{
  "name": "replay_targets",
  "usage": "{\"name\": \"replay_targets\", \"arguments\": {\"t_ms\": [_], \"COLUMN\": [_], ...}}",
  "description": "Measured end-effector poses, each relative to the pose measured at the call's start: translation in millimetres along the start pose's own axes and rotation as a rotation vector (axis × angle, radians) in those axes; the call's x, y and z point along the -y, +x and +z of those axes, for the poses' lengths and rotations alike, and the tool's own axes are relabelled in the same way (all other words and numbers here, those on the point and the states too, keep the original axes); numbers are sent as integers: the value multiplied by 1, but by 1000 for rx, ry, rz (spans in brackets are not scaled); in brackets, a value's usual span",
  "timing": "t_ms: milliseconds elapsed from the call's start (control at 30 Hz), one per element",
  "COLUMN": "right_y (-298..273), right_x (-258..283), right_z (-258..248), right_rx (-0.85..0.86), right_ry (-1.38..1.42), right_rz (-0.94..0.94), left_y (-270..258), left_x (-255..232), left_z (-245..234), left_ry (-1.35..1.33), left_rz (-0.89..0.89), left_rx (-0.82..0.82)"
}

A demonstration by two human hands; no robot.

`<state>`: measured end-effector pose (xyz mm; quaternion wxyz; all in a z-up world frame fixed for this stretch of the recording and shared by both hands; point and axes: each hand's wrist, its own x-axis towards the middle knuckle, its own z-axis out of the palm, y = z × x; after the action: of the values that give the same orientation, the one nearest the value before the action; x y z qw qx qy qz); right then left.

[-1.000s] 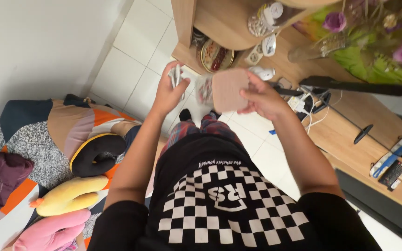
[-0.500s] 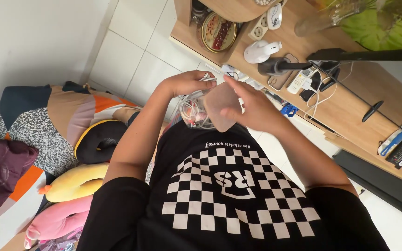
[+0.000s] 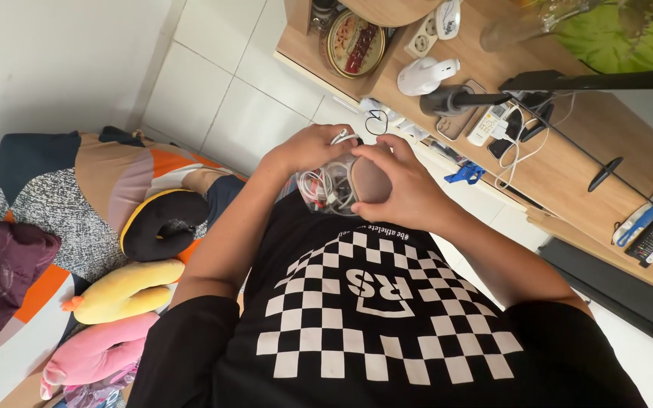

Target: Organizing various electronic objects, cables, and accessories on a desk and shelf.

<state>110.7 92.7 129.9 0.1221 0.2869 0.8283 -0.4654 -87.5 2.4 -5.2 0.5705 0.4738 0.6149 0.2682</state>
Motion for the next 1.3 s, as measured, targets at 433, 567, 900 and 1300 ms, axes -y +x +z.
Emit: {"name": "replay_targets", "arguments": {"t_ms": [433, 567, 900, 1300], "right_y": [-4, 3, 27, 45], "right_x": [-53, -85, -22, 6], "right_z": [-32, -41, -41, -42], "right_rx": [179, 234, 361, 409], "right_ry": [738, 893, -163, -304], "right_rz": [-68, -254, -272, -416], "left_y": [5, 4, 0, -3], "left_x": [34, 55, 96, 91], "left_z": [-2, -1, 15, 13], "left_ry": [-173, -352, -845, -924], "left_rz": [147, 115, 197, 199], "left_rx": [-43, -44, -136, -201]}}
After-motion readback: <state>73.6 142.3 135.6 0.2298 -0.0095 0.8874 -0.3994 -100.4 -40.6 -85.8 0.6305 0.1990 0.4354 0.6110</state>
